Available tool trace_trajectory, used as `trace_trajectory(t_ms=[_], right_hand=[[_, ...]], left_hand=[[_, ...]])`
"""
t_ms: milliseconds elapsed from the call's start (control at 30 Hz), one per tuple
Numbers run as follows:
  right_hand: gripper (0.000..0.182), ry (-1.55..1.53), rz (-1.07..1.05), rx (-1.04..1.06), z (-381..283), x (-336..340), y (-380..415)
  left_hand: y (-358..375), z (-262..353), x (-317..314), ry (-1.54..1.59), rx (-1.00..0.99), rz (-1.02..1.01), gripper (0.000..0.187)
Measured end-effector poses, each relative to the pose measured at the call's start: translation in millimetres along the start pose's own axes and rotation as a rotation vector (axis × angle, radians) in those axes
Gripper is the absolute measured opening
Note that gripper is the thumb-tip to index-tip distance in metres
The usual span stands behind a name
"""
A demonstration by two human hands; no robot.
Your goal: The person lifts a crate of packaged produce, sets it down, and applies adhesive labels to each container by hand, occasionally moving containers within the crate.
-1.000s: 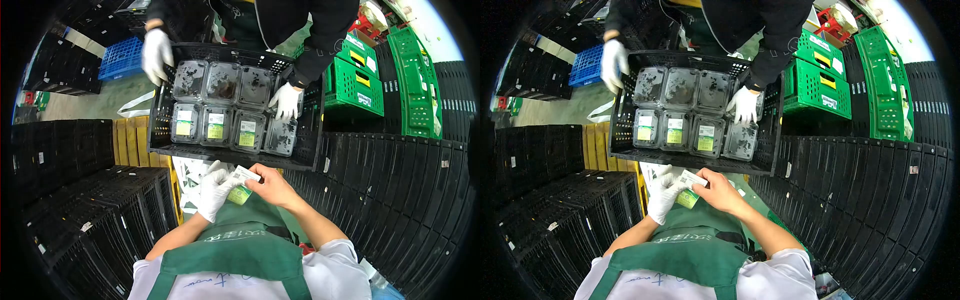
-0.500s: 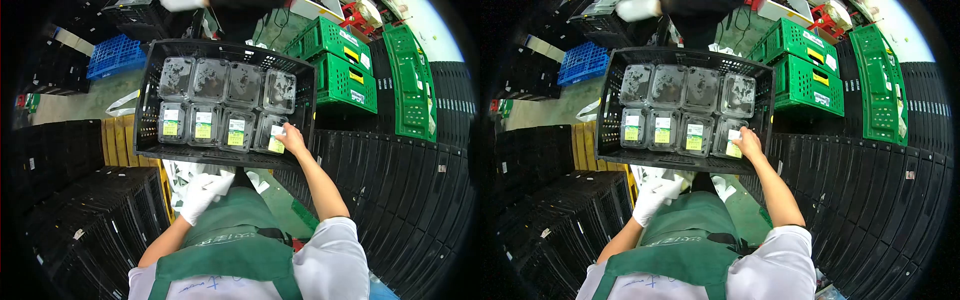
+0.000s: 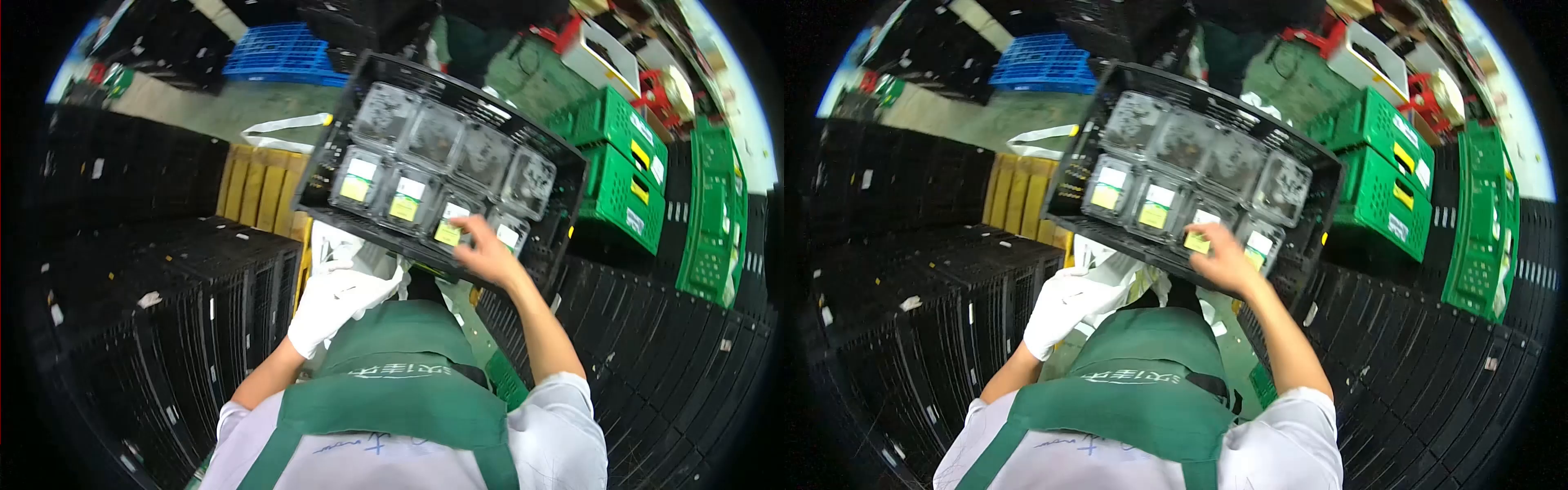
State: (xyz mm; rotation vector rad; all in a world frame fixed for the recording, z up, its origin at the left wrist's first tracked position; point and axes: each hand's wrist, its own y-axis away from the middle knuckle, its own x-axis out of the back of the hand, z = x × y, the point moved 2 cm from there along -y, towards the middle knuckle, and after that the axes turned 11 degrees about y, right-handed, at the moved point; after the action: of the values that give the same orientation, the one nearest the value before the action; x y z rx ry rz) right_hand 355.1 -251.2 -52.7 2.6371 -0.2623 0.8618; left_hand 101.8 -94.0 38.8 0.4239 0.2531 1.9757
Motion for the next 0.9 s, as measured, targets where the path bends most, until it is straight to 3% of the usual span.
trace_trajectory(t_ms=[33, 100, 133, 167, 233, 267, 300, 367, 400, 500, 567, 633, 667, 733, 767, 800, 833, 867, 900], right_hand=[[0.056, -0.202, -0.111, 0.171, -43, -2, -1], [0.057, -0.183, -0.231, 0.457, -112, -11, -1], [0.049, -0.198, -0.328, 0.45, -132, -19, -2], [0.034, -0.2, -0.211, 0.51, -136, -35, -6], [0.019, -0.17, -0.295, 0.247, -148, -36, -14], [0.015, -0.277, -0.137, 0.289, -155, -38, -16], [0.021, -0.263, -0.002, 0.342, -171, -32, -17], [0.023, -0.23, 0.072, 0.342, -191, -32, -20], [0.019, -0.203, 0.089, 0.375, -204, -33, -21], [0.015, -0.266, 0.096, 0.404, -246, -39, -23], [0.011, -0.337, 0.111, 0.36, -258, -52, -28], [0.019, -0.72, -0.072, 0.41, -260, -74, -37], [0.03, -0.501, -0.225, 0.411, -260, -87, -38], [0.048, -0.068, -0.477, 0.471, -242, -148, -36], [0.053, 0.154, -0.576, 0.545, -226, -186, -29], [0.056, 0.318, -0.671, 0.632, -235, -188, -16], [0.059, 0.481, -0.769, 0.721, -244, -186, -7], [0.059, 0.481, -0.766, 0.718, -236, -184, -9], [0.06, 0.448, -0.634, 0.668, -222, -179, -12]], left_hand=[[6, 9, 8, -0.006, -0.009, 0.034, 0.02], [18, 28, 21, 0.222, -0.061, 0.06, 0.025], [25, 33, 30, 0.445, -0.023, 0.042, 0.028], [32, 33, 43, 0.439, -0.041, 0.072, 0.028], [39, 29, 70, 0.465, -0.223, 0.212, 0.032], [33, 22, 83, 0.329, -0.158, 0.425, 0.043], [37, 29, 96, -0.118, -0.261, 0.578, 0.056], [57, 33, 100, 0.146, -0.414, 0.632, 0.063], [64, 46, 93, 0.236, -0.398, 0.575, 0.068], [74, 55, 76, 0.205, -0.502, 0.36, 0.06], [75, 28, 72, 0.415, -0.287, 0.591, 0.042], [93, 42, 99, 0.458, -0.371, 0.822, 0.027], [102, 60, 115, 0.48, -0.535, 0.912, 0.017], [132, 82, 153, 0.713, -0.603, 1.102, 0.03], [144, 86, 171, 0.571, -0.788, 1.138, 0.038], [153, 89, 188, 0.599, -0.843, 1.192, 0.043], [156, 86, 199, 0.638, -0.798, 1.346, 0.044], [150, 89, 197, 0.549, -0.738, 1.252, 0.044], [143, 95, 189, 0.457, -0.677, 1.162, 0.044]])
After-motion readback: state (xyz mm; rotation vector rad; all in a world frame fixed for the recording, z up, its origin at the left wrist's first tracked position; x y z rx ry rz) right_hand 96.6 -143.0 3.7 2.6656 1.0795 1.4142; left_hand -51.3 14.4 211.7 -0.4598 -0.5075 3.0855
